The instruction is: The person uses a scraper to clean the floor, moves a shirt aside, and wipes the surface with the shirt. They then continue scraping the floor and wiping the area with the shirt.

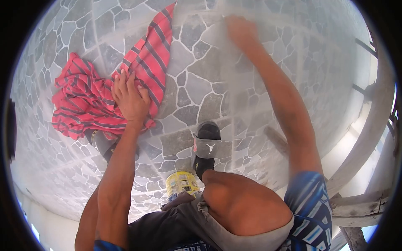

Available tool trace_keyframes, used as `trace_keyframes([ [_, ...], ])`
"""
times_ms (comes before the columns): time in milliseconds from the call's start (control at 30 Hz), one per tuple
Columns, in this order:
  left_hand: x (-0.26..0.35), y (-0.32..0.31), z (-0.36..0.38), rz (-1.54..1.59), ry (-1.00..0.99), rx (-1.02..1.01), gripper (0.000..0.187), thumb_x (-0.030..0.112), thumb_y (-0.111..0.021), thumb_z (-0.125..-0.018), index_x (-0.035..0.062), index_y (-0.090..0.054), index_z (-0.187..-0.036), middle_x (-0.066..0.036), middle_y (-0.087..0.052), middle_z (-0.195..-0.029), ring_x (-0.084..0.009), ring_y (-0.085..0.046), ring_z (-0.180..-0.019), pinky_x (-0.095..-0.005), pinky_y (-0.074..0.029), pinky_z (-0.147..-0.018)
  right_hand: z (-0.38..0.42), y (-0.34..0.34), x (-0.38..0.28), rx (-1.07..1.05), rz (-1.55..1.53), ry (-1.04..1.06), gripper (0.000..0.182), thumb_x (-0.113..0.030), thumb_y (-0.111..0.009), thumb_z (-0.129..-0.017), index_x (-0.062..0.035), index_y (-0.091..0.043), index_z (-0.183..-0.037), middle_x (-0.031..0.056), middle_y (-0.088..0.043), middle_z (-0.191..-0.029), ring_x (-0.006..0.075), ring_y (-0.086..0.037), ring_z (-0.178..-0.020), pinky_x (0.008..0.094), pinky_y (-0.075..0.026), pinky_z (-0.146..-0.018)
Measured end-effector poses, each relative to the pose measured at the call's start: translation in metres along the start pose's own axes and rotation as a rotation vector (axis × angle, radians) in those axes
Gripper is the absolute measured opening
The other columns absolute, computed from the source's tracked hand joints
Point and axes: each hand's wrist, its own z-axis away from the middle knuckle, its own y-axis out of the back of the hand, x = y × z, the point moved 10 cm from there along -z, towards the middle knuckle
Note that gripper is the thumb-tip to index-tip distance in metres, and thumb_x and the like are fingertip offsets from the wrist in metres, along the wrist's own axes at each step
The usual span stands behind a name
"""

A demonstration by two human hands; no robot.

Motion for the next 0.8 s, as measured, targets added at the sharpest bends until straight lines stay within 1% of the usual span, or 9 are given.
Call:
trace_keyframes([
  [67,-0.001,-0.001,-0.002,0.005,0.008,0.006,0.051,0.018,-0.058,-0.087,0.0102,-0.057,-0.138,-0.012,-0.045,-0.154,-0.0360,-0.038,-0.145,-0.0565,-0.025,-0.119,0.028,0.001,-0.015,0.013,0.008,0.073,0.034,-0.005,-0.058,-0.086,-0.0122,-0.066,-0.118,0.0036,-0.068,-0.109,0.0254,-0.067,-0.099,0.0402,-0.058,-0.081],
  [167,0.000,0.000,0.000,0.020,-0.001,0.029,0.051,0.018,-0.059,-0.087,0.0104,-0.058,-0.137,-0.012,-0.045,-0.153,-0.0360,-0.038,-0.145,-0.0567,-0.026,-0.119,0.019,-0.004,-0.007,-0.056,0.009,0.063,0.025,-0.009,-0.052,-0.091,-0.0095,-0.064,-0.112,0.0079,-0.066,-0.109,0.0302,-0.065,-0.103,0.0465,-0.056,-0.083],
  [267,-0.001,-0.002,-0.001,0.013,-0.003,0.025,0.050,0.018,-0.059,-0.087,0.0105,-0.058,-0.137,-0.012,-0.045,-0.153,-0.0359,-0.038,-0.145,-0.0570,-0.026,-0.119,-0.005,0.001,0.005,0.002,0.049,0.086,0.043,-0.004,-0.061,-0.083,-0.0123,-0.064,-0.124,0.0028,-0.067,-0.109,0.0249,-0.067,-0.098,0.0388,-0.059,-0.081],
  [300,-0.001,-0.001,0.000,0.011,-0.003,0.017,0.050,0.019,-0.059,-0.087,0.0104,-0.058,-0.136,-0.012,-0.045,-0.153,-0.0359,-0.038,-0.145,-0.0570,-0.026,-0.119,-0.001,-0.008,0.006,-0.088,0.114,0.065,0.044,-0.003,-0.061,-0.082,-0.0122,-0.064,-0.125,0.0026,-0.067,-0.110,0.0242,-0.066,-0.101,0.0391,-0.058,-0.082],
  [400,-0.003,-0.001,0.000,0.006,0.011,0.021,0.050,0.019,-0.059,-0.087,0.0103,-0.059,-0.136,-0.012,-0.045,-0.153,-0.0357,-0.038,-0.145,-0.0570,-0.026,-0.118,0.025,0.004,-0.004,-0.019,0.030,0.177,0.044,-0.002,-0.060,-0.082,-0.0104,-0.064,-0.125,0.0028,-0.067,-0.115,0.0242,-0.064,-0.105,0.0399,-0.058,-0.084],
  [500,-0.001,-0.002,0.000,0.006,0.000,0.019,0.050,0.019,-0.059,-0.087,0.0102,-0.059,-0.136,-0.012,-0.045,-0.153,-0.0356,-0.038,-0.145,-0.0572,-0.027,-0.118,-0.001,-0.004,0.009,-0.021,0.070,0.190,0.044,-0.002,-0.060,-0.082,-0.0087,-0.063,-0.126,0.0029,-0.066,-0.121,0.0251,-0.064,-0.107,0.0410,-0.057,-0.087],
  [600,-0.001,-0.001,-0.002,-0.002,-0.003,0.021,0.050,0.019,-0.059,-0.087,0.0100,-0.059,-0.136,-0.012,-0.045,-0.154,-0.0357,-0.039,-0.144,-0.0571,-0.027,-0.118,-0.006,-0.015,0.017,-0.135,0.010,0.132,0.045,-0.002,-0.060,-0.082,-0.0075,-0.063,-0.126,0.0037,-0.065,-0.122,0.0265,-0.064,-0.108,0.0418,-0.056,-0.088],
  [700,-0.001,0.000,0.001,0.004,0.006,0.017,0.050,0.019,-0.059,-0.087,0.0100,-0.058,-0.136,-0.012,-0.046,-0.154,-0.0360,-0.040,-0.144,-0.0571,-0.027,-0.118,0.019,-0.009,0.004,-0.203,0.108,0.177,0.044,-0.002,-0.060,-0.082,-0.0076,-0.063,-0.126,0.0038,-0.065,-0.119,0.0271,-0.064,-0.107,0.0419,-0.056,-0.087],
  [800,0.001,-0.001,0.002,0.005,-0.004,0.024,0.051,0.018,-0.059,-0.087,0.0103,-0.058,-0.137,-0.012,-0.046,-0.154,-0.0362,-0.040,-0.143,-0.0571,-0.027,-0.118,0.004,-0.008,0.006,-0.131,0.170,0.176,0.045,-0.001,-0.061,-0.082,-0.0075,-0.062,-0.126,0.0045,-0.065,-0.116,0.0271,-0.064,-0.106,0.0420,-0.056,-0.086],
])
